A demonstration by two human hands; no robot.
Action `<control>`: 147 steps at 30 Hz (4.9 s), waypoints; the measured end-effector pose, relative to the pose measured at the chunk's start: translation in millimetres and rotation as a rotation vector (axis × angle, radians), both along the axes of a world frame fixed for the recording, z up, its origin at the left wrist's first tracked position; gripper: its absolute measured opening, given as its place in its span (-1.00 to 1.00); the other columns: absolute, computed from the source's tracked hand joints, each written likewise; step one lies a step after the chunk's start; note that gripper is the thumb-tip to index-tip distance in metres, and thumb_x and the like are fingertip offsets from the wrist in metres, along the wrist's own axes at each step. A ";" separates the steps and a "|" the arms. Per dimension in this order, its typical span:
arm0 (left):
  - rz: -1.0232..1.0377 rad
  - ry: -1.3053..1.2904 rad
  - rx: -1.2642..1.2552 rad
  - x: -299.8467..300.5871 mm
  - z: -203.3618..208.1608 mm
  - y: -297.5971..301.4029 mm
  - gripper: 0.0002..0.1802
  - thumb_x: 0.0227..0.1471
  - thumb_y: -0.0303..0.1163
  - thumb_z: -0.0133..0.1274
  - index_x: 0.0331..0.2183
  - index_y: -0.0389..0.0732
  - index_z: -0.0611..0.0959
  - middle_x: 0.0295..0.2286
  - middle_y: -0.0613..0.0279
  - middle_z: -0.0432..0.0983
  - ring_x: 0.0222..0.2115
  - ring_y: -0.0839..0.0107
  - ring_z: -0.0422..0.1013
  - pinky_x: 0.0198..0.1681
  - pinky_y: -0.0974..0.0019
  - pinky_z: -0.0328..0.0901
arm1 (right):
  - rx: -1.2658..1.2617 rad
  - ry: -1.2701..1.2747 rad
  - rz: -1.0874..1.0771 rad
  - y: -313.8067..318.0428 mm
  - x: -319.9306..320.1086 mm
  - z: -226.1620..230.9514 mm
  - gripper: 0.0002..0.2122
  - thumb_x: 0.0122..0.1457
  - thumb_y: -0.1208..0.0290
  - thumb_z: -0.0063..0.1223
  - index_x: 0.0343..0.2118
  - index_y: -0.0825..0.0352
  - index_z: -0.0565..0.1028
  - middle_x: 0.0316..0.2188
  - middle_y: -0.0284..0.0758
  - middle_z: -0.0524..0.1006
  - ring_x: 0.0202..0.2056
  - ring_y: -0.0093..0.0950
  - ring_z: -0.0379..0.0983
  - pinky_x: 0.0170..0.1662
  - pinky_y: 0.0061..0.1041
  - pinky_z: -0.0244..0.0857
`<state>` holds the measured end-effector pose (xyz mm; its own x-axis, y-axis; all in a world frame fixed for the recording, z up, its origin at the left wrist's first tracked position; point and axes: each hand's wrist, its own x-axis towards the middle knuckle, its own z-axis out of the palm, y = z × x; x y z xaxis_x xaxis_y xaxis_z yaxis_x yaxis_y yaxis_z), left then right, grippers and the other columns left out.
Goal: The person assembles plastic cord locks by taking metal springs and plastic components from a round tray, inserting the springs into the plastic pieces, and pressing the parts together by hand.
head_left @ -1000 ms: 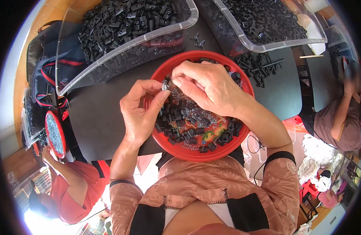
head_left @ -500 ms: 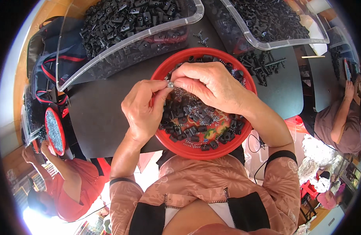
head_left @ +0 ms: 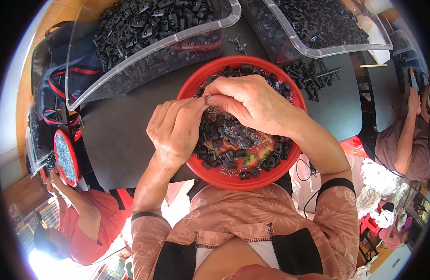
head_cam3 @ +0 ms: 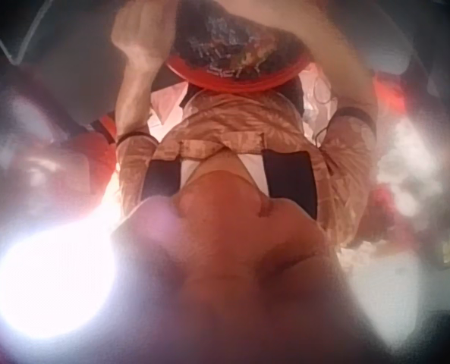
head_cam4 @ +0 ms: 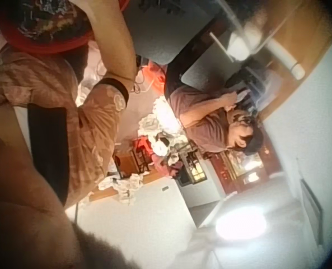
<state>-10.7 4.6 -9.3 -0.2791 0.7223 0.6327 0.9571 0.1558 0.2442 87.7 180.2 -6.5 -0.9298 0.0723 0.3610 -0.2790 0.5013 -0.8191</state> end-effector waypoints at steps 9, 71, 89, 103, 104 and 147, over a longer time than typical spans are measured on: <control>0.070 -0.588 -0.050 9.9 9.3 -3.6 -0.89 0.03 -0.52 0.18 -0.37 -0.28 0.56 -0.52 0.18 0.50 -0.54 0.32 0.44 -0.41 0.35 0.33 | 0.111 0.167 -0.037 -1.3 2.0 -2.3 -0.80 0.02 0.59 0.22 -0.25 0.37 0.54 -0.40 -0.22 0.59 -0.41 -0.25 0.55 -0.39 -0.40 0.40; -0.075 -0.628 -0.136 5.7 14.2 -2.8 -0.89 0.11 -0.52 0.07 -0.32 -0.25 0.46 -0.48 0.14 0.44 -0.51 0.22 0.39 -0.39 0.28 0.30 | -0.202 -0.112 0.105 5.2 3.9 1.1 -0.90 0.18 0.47 0.07 -0.30 0.39 0.52 -0.59 -0.24 0.56 -0.60 -0.35 0.49 -0.51 -0.41 0.31; 0.004 -0.762 -0.029 11.8 8.4 -2.5 -0.80 0.06 -0.46 0.19 -0.30 -0.27 0.51 -0.48 0.22 0.50 -0.50 0.42 0.41 -0.39 0.35 0.32 | -0.319 -0.192 0.054 2.0 5.9 10.3 -0.93 0.16 0.52 0.08 -0.33 0.40 0.51 -0.56 -0.25 0.59 -0.51 -0.42 0.57 -0.42 -0.49 0.37; 0.035 -0.633 -0.041 10.1 5.1 -4.5 -0.82 0.01 -0.55 0.19 -0.29 -0.27 0.55 -0.42 0.20 0.56 -0.46 0.35 0.50 -0.36 0.38 0.37 | -0.456 -0.357 0.096 4.1 6.2 19.9 -0.92 0.20 0.53 0.06 -0.32 0.43 0.48 -0.54 -0.27 0.59 -0.51 -0.51 0.54 -0.43 -0.53 0.34; 0.037 -0.633 -0.041 9.2 5.7 -5.4 -0.82 0.01 -0.55 0.19 -0.29 -0.27 0.55 -0.42 0.20 0.56 -0.46 0.35 0.50 -0.36 0.38 0.37 | -0.418 -0.336 0.089 3.5 6.0 19.8 -0.93 0.19 0.53 0.06 -0.32 0.42 0.47 -0.55 -0.25 0.59 -0.51 -0.46 0.54 -0.43 -0.50 0.34; 0.102 -1.002 0.049 5.2 11.7 -4.3 -0.85 0.20 -0.46 -0.03 -0.39 -0.31 0.57 -0.59 0.21 0.48 -0.54 0.43 0.38 -0.41 0.36 0.26 | -0.135 -0.078 -0.070 3.9 5.6 5.0 -0.88 0.04 0.49 0.17 -0.41 0.40 0.47 -0.63 -0.19 0.52 -0.60 -0.33 0.50 -0.51 -0.42 0.32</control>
<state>-5.4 0.3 2.4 -0.7577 0.6449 0.1005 0.2897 0.1942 0.9372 93.2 184.1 -1.6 -0.9457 0.1806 0.2704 -0.1801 0.4016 -0.8979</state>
